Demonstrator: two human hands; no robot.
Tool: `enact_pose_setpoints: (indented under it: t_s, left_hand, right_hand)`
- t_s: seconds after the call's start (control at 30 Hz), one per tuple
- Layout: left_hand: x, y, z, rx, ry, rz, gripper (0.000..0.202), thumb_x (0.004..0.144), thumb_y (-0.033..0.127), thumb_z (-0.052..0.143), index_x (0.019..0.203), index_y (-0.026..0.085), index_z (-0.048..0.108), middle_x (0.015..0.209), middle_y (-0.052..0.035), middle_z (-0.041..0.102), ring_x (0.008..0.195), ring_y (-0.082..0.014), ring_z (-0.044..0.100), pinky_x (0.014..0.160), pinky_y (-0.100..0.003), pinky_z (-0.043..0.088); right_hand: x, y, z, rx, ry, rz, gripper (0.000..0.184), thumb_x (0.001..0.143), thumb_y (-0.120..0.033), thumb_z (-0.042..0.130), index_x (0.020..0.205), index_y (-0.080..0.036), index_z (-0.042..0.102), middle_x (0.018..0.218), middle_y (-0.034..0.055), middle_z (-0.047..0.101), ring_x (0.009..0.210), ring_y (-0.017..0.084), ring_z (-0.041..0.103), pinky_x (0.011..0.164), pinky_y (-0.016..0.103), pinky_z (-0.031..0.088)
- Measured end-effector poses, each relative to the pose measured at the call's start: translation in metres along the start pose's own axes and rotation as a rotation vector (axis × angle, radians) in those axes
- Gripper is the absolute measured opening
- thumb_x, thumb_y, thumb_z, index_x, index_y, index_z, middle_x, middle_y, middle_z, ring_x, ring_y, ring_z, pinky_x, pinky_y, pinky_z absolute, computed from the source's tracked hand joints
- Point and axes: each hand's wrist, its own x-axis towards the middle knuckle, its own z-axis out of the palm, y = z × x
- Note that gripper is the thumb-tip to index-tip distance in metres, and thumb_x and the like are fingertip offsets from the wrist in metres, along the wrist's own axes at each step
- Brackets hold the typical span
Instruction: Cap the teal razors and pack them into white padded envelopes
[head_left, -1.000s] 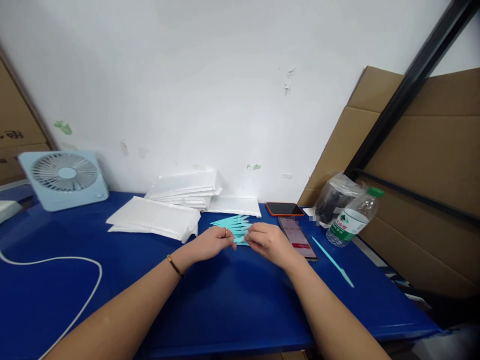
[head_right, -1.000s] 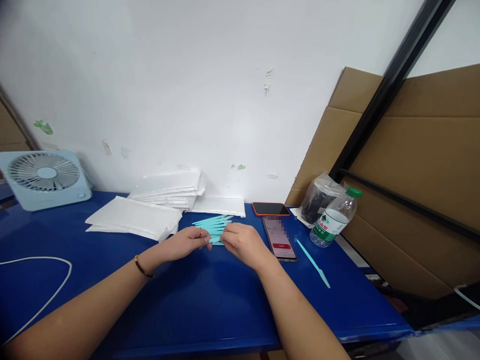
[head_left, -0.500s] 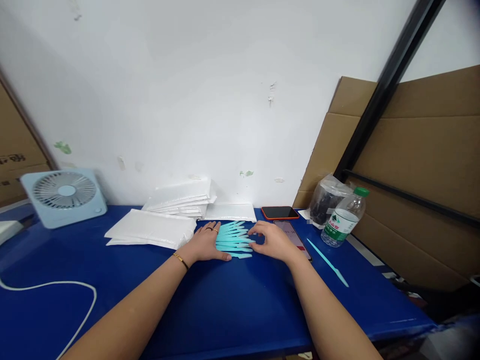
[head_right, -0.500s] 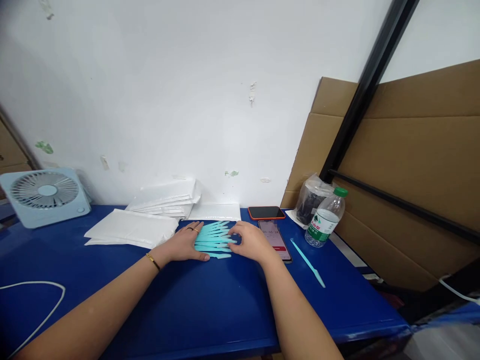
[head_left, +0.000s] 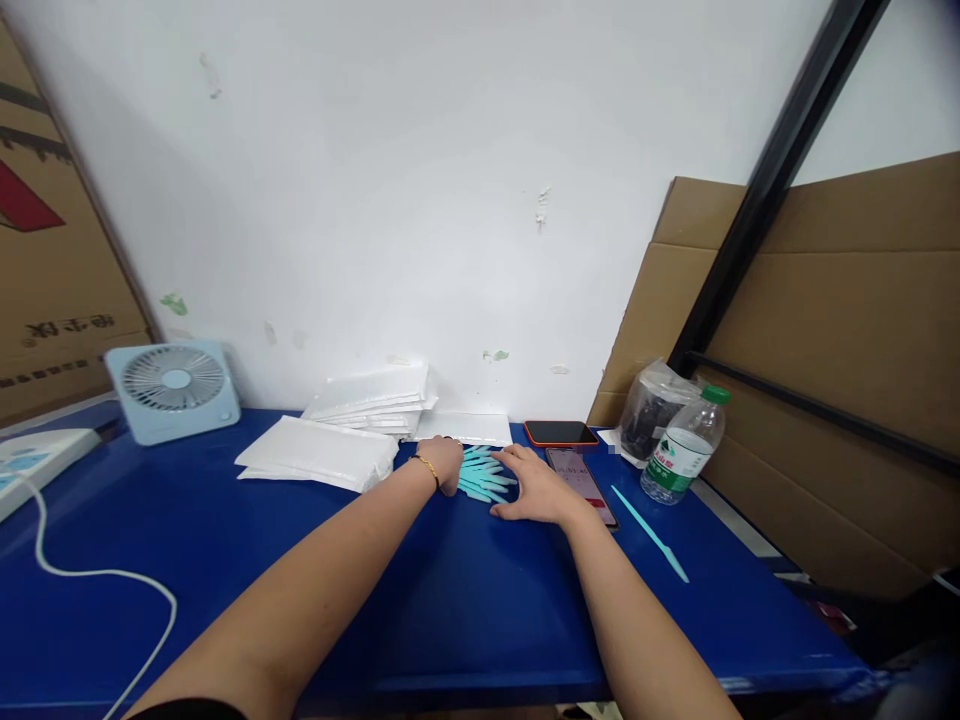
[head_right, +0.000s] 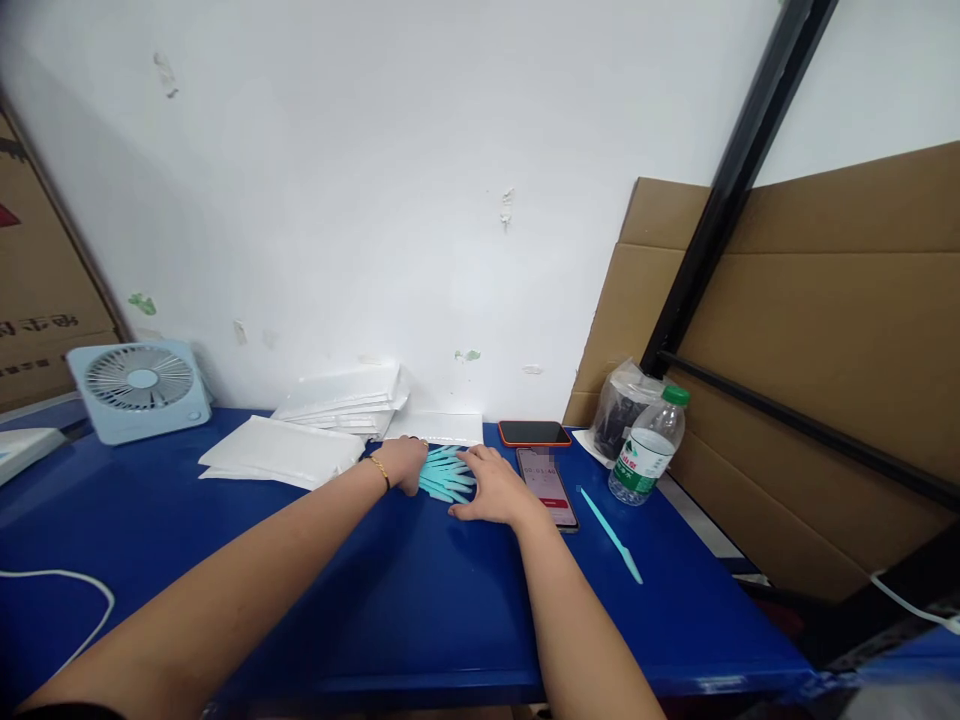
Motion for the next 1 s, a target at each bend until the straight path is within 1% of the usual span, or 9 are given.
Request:
enact_pose_setpoints:
  t_s: [0.07, 0.17, 0.27, 0.4, 0.5, 0.63, 0.73, 0.87, 1.0]
  left_hand:
    - [0.003, 0.006, 0.001, 0.014, -0.006, -0.022, 0.064, 0.044, 0.013, 0.074, 0.107, 0.013, 0.058, 0.105, -0.0188, 0.061, 0.096, -0.0327, 0.057, 0.075, -0.042, 0.048]
    - [0.006, 0.013, 0.003, 0.026, -0.019, -0.033, 0.054, 0.05, 0.006, 0.07, 0.102, 0.014, 0.06, 0.104, -0.0187, 0.062, 0.094, -0.0319, 0.059, 0.074, -0.042, 0.048]
    - [0.005, 0.017, 0.003, 0.04, -0.02, -0.022, 0.044, 0.056, 0.006, 0.068, 0.099, 0.014, 0.061, 0.102, -0.0181, 0.064, 0.092, -0.0314, 0.06, 0.075, -0.044, 0.045]
    - [-0.001, 0.022, 0.004, 0.074, 0.043, 0.055, 0.027, 0.072, 0.01, 0.058, 0.098, 0.015, 0.061, 0.102, -0.0155, 0.065, 0.097, -0.0293, 0.059, 0.09, -0.051, 0.031]
    - [-0.007, 0.022, 0.006, 0.085, 0.087, 0.124, 0.026, 0.076, 0.012, 0.053, 0.101, 0.015, 0.06, 0.104, -0.015, 0.063, 0.102, -0.0273, 0.056, 0.097, -0.05, 0.025]
    - [-0.016, 0.018, 0.01, 0.057, 0.071, 0.168, 0.035, 0.067, 0.012, 0.061, 0.102, 0.014, 0.058, 0.104, -0.0153, 0.062, 0.098, -0.0278, 0.058, 0.086, -0.041, 0.041]
    - [-0.023, 0.017, 0.014, 0.013, 0.054, 0.165, 0.034, 0.064, 0.017, 0.061, 0.098, 0.014, 0.058, 0.099, -0.0149, 0.063, 0.089, -0.0275, 0.062, 0.074, -0.036, 0.048]
    - [-0.032, 0.021, 0.018, -0.059, 0.091, 0.122, 0.042, 0.067, 0.024, 0.057, 0.107, 0.014, 0.052, 0.099, -0.0137, 0.063, 0.089, -0.0277, 0.062, 0.073, -0.036, 0.049]
    - [-0.037, 0.024, 0.019, -0.135, 0.064, 0.087, 0.033, 0.063, 0.031, 0.06, 0.093, 0.016, 0.059, 0.091, -0.0104, 0.066, 0.08, -0.0257, 0.064, 0.067, -0.032, 0.05]
  right_hand:
    - [0.001, 0.004, 0.004, -0.004, -0.02, 0.017, 0.092, 0.056, -0.053, 0.069, 0.135, -0.023, 0.032, 0.13, 0.0103, 0.036, 0.117, 0.028, 0.035, 0.096, 0.039, 0.032]
    - [0.004, 0.01, 0.013, -0.011, -0.051, 0.067, 0.103, 0.052, -0.055, 0.069, 0.139, -0.024, 0.024, 0.14, 0.012, 0.024, 0.128, 0.031, 0.021, 0.101, 0.044, 0.024]
    - [0.011, 0.015, 0.025, -0.001, -0.055, 0.116, 0.107, 0.053, -0.055, 0.069, 0.141, -0.025, 0.016, 0.145, 0.0118, 0.014, 0.133, 0.032, 0.008, 0.103, 0.047, 0.016]
    - [0.019, 0.02, 0.038, 0.018, -0.046, 0.147, 0.104, 0.055, -0.05, 0.068, 0.141, -0.028, 0.013, 0.147, 0.0106, 0.006, 0.134, 0.032, 0.002, 0.104, 0.049, 0.008]
    - [0.022, 0.02, 0.042, 0.02, -0.035, 0.114, 0.09, 0.057, -0.045, 0.067, 0.136, -0.026, 0.028, 0.144, 0.0104, 0.017, 0.132, 0.032, 0.01, 0.104, 0.048, 0.01]
    - [0.021, 0.014, 0.042, 0.05, 0.042, -0.032, 0.05, 0.062, -0.029, 0.063, 0.11, -0.019, 0.05, 0.114, 0.0084, 0.046, 0.107, 0.024, 0.042, 0.091, 0.035, 0.032]
    - [0.022, 0.005, 0.04, -0.004, 0.057, -0.098, 0.028, 0.064, -0.018, 0.056, 0.092, -0.017, 0.052, 0.096, 0.0052, 0.05, 0.091, 0.019, 0.045, 0.078, 0.029, 0.037]
    - [0.023, -0.004, 0.035, -0.149, -0.037, -0.078, 0.027, 0.066, -0.017, 0.055, 0.093, -0.015, 0.052, 0.09, 0.0056, 0.053, 0.083, 0.018, 0.048, 0.07, 0.026, 0.035]
    - [0.022, -0.009, 0.033, -0.206, -0.122, -0.06, 0.03, 0.063, -0.018, 0.059, 0.092, -0.015, 0.056, 0.088, 0.0059, 0.055, 0.079, 0.018, 0.052, 0.064, 0.025, 0.034]
